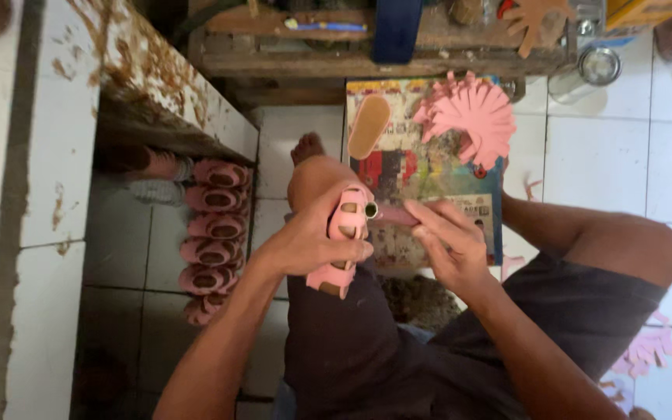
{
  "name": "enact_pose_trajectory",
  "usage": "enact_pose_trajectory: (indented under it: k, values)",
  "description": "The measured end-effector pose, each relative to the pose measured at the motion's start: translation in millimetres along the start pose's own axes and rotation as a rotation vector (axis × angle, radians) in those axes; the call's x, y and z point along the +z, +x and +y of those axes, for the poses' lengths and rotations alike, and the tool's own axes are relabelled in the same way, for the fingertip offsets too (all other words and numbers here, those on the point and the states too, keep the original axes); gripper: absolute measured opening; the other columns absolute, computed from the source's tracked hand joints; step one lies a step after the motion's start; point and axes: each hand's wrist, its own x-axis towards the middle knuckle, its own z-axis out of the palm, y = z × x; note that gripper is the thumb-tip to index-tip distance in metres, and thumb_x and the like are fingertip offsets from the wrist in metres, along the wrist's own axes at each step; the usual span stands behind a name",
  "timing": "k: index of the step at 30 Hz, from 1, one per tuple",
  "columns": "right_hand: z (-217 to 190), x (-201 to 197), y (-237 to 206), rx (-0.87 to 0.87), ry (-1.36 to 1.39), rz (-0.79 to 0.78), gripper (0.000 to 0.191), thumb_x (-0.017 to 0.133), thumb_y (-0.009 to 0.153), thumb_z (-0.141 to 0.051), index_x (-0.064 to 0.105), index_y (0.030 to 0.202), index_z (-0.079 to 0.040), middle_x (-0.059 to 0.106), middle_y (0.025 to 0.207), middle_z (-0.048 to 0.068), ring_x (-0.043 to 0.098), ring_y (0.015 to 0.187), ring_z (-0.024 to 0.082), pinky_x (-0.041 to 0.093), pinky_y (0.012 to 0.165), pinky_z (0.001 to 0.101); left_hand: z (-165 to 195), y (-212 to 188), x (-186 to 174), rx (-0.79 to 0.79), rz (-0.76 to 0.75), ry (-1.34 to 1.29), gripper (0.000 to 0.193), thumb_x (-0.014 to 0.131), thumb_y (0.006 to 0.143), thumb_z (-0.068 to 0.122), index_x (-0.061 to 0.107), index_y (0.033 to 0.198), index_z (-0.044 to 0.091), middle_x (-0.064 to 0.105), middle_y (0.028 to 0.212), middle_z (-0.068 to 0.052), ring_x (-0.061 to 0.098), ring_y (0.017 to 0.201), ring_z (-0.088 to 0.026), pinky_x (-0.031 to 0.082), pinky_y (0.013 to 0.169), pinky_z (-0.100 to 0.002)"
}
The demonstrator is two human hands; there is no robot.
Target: The person assembles pink foam sandals while sitting on the floor. They press a strapped upper onto a wooden last, punch holes in the straps with a punch tool, fit the upper onto a sole, and briefly heat a tool over a small gas burner before working the sandal on the last.
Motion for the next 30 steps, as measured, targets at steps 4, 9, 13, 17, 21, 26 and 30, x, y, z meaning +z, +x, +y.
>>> enact_pose_trajectory:
  k: [4, 9, 13, 17, 21, 26, 30]
  values:
    - [8.5, 13.6, -5.3, -0.188, -0.081, -0.023, 0.036, 0.071, 0.096, -0.003, 0.067, 0.132, -0.002, 0.066, 0.109, 0.013, 0.064, 0.092, 0.024, 0.052, 0.077, 0.0349, -2.4, 0.4, 0.8, -0.056, -0.016, -0.024, 0.057, 0.078, 0.083, 0.010, 0.051, 0.133, 0.005, 0.063, 0.101, -0.004, 0.066, 0.083, -0.012, 0.057, 0.071, -0.032]
    - [12.4, 11.6, -4.6, 0.015, 0.029, -0.038, 0.037, 0.066, 0.098, 0.000, 0.066, 0.136, -0.002, 0.068, 0.114, 0.014, 0.067, 0.095, 0.024, 0.055, 0.079, 0.0326, -0.5, -5.3, -2.5, -0.122, 0.034, -0.180, 0.056, 0.076, 0.081, 0.009, 0.053, 0.132, 0.005, 0.066, 0.099, -0.007, 0.071, 0.082, -0.015, 0.060, 0.072, -0.033]
    - [0.7, 14.2, -6.2, -0.108, 0.031, 0.092, 0.037, 0.064, 0.100, 0.002, 0.063, 0.137, -0.001, 0.067, 0.116, 0.014, 0.067, 0.097, 0.024, 0.055, 0.083, 0.0336, -2.4, -4.1, -1.6, -0.058, -0.014, -0.091, 0.060, 0.079, 0.080, 0.006, 0.052, 0.134, 0.006, 0.065, 0.103, -0.007, 0.070, 0.087, -0.014, 0.059, 0.075, -0.032]
    - [-2.3, 19.6, 1.1, -0.161, -0.085, -0.007, 0.036, 0.069, 0.096, 0.000, 0.066, 0.131, -0.001, 0.065, 0.108, 0.016, 0.065, 0.092, 0.028, 0.053, 0.079, 0.0355, -5.3, -2.1, -2.4, -0.033, -0.013, -0.036, 0.058, 0.079, 0.083, 0.007, 0.054, 0.136, 0.003, 0.065, 0.103, -0.009, 0.068, 0.089, -0.016, 0.059, 0.077, -0.033]
    - [3.5, 11.9, 5.1, 0.005, 0.040, 0.015, 0.037, 0.065, 0.096, 0.004, 0.065, 0.133, 0.001, 0.068, 0.105, 0.013, 0.066, 0.087, 0.024, 0.054, 0.076, 0.0334, -6.3, -6.3, -6.8, -0.158, 0.018, -0.229, 0.059, 0.075, 0.081, 0.011, 0.051, 0.135, 0.006, 0.066, 0.101, -0.009, 0.073, 0.082, -0.019, 0.063, 0.071, -0.034]
    - [3.5, 42.1, -8.3, -0.175, 0.038, 0.181, 0.029, 0.062, 0.099, 0.004, 0.064, 0.126, -0.004, 0.065, 0.118, 0.018, 0.067, 0.102, 0.027, 0.056, 0.087, 0.0321, -10.8, -3.9, -6.1, -0.067, -0.018, -0.242, 0.060, 0.076, 0.082, 0.010, 0.052, 0.137, 0.003, 0.066, 0.109, -0.010, 0.074, 0.091, -0.019, 0.067, 0.078, -0.038]
    - [13.5, 57.7, -16.0, -0.104, 0.068, 0.118, 0.031, 0.063, 0.100, 0.002, 0.065, 0.131, 0.000, 0.058, 0.115, 0.017, 0.061, 0.104, 0.027, 0.052, 0.092, 0.0327, -8.4, -5.5, -4.5, -0.082, -0.024, -0.258, 0.062, 0.076, 0.083, 0.009, 0.051, 0.139, 0.003, 0.066, 0.113, -0.010, 0.074, 0.087, -0.021, 0.062, 0.075, -0.035]
